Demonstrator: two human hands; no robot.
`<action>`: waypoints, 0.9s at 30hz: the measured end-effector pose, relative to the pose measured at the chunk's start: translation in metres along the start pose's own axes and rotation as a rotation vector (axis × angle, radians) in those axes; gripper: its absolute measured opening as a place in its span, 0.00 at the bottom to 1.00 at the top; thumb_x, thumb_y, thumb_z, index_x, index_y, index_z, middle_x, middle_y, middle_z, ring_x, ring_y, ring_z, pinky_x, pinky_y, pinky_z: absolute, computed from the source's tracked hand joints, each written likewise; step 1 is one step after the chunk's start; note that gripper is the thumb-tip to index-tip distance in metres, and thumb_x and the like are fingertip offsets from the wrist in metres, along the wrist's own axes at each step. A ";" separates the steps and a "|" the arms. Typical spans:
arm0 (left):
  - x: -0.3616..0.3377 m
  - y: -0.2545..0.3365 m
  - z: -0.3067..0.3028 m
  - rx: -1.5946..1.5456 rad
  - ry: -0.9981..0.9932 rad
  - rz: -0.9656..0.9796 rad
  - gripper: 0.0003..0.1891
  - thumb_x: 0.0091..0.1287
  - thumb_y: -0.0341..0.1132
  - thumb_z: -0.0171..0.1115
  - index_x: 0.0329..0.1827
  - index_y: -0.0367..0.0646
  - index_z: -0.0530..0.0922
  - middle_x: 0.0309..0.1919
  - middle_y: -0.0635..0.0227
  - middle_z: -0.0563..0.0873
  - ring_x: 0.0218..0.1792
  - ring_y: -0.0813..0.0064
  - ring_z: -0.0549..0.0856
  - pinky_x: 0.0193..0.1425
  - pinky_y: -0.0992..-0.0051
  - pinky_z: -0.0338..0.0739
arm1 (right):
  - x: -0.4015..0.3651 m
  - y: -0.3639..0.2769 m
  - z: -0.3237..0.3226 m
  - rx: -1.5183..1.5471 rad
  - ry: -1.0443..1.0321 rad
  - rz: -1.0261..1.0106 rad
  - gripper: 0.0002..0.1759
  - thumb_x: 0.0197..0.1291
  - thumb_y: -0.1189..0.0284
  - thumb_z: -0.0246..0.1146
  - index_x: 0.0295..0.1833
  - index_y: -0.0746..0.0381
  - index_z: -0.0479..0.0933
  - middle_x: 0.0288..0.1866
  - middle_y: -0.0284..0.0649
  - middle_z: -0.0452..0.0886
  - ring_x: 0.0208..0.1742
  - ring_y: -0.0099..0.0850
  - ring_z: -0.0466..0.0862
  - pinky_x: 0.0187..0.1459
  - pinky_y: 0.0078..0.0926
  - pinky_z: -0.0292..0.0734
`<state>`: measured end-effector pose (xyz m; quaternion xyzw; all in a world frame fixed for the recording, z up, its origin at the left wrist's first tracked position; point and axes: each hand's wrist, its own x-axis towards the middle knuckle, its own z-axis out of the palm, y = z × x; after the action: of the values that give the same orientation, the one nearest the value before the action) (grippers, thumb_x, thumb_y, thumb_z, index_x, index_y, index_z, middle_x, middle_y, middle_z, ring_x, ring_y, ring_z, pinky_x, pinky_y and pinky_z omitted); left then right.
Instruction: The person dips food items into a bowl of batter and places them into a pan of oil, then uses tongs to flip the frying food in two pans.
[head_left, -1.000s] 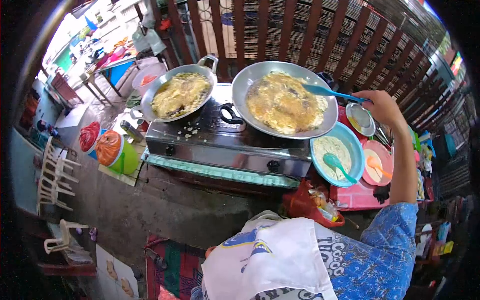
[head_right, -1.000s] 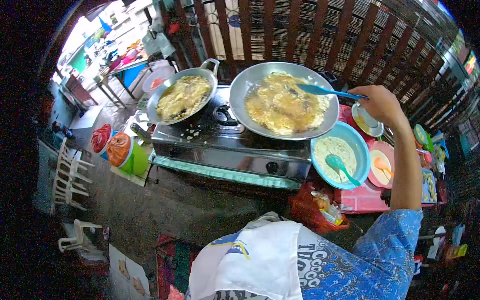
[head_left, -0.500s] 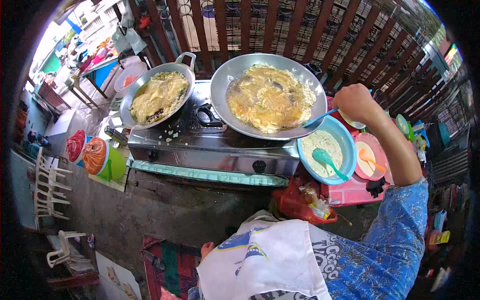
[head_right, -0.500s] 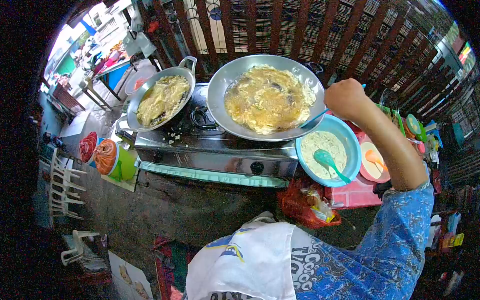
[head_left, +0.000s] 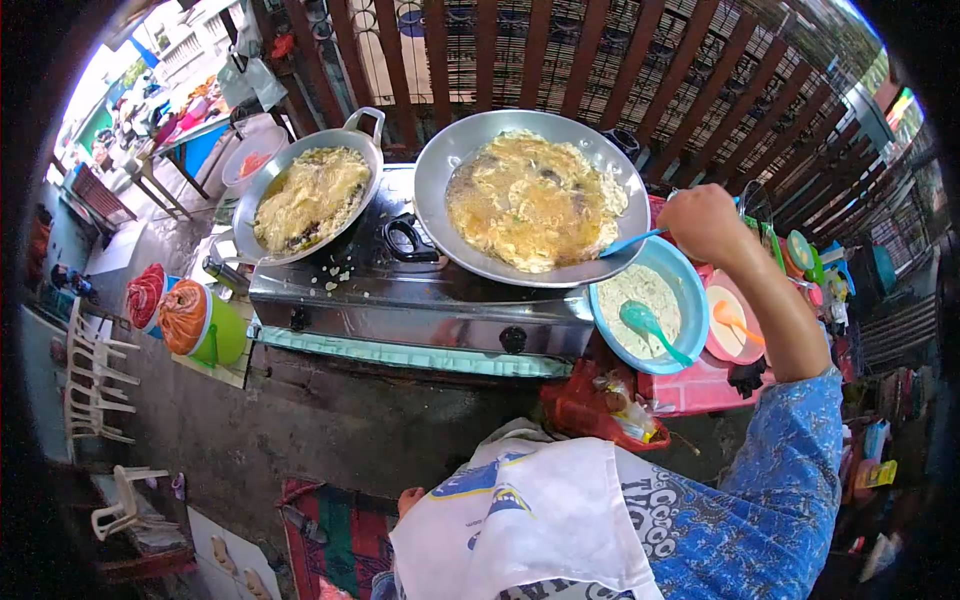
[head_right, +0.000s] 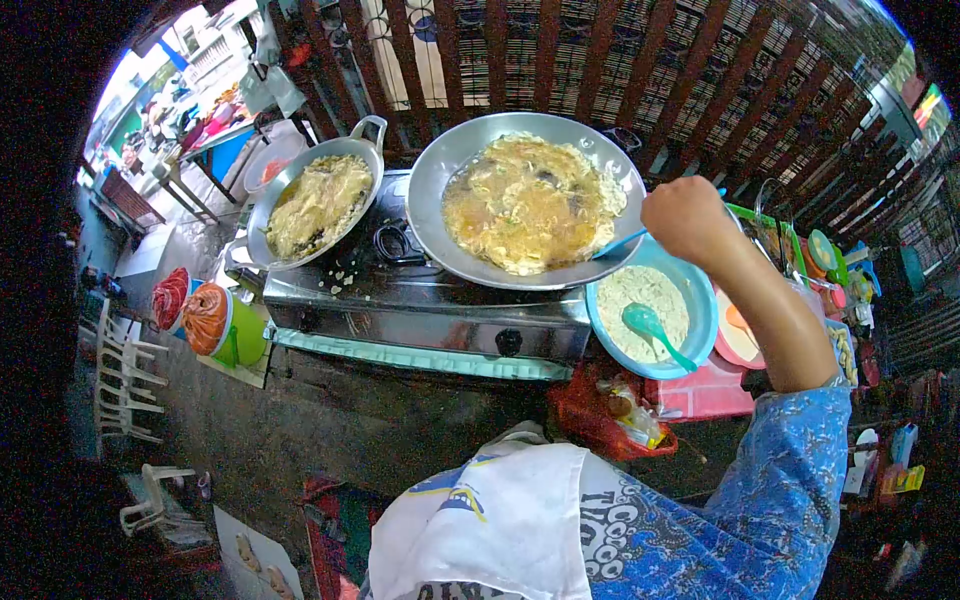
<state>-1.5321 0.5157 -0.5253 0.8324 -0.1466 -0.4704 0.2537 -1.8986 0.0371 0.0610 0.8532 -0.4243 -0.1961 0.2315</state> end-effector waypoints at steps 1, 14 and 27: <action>-0.005 0.010 -0.004 0.001 0.002 0.001 0.19 0.62 0.42 0.59 0.47 0.33 0.77 0.37 0.56 0.84 0.39 0.69 0.83 0.44 0.71 0.76 | -0.001 0.003 -0.015 -0.007 -0.032 -0.011 0.08 0.48 0.73 0.57 0.29 0.61 0.81 0.31 0.44 0.83 0.34 0.39 0.84 0.32 0.34 0.78; -0.008 0.046 -0.007 0.087 0.015 0.082 0.20 0.62 0.43 0.57 0.48 0.34 0.77 0.42 0.54 0.83 0.44 0.65 0.82 0.49 0.69 0.75 | 0.026 -0.018 -0.026 0.016 -0.225 -0.022 0.10 0.51 0.73 0.55 0.32 0.60 0.82 0.37 0.44 0.83 0.39 0.39 0.84 0.38 0.34 0.78; -0.016 0.024 -0.010 0.171 0.050 0.029 0.18 0.60 0.42 0.58 0.46 0.37 0.79 0.41 0.54 0.83 0.45 0.62 0.82 0.49 0.67 0.75 | 0.032 -0.016 -0.040 -0.051 -0.193 -0.063 0.10 0.51 0.72 0.55 0.31 0.59 0.83 0.35 0.42 0.84 0.38 0.37 0.84 0.36 0.35 0.78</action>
<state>-1.5319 0.5058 -0.4965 0.8603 -0.1918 -0.4315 0.1921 -1.8489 0.0284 0.0800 0.8372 -0.4123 -0.2952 0.2049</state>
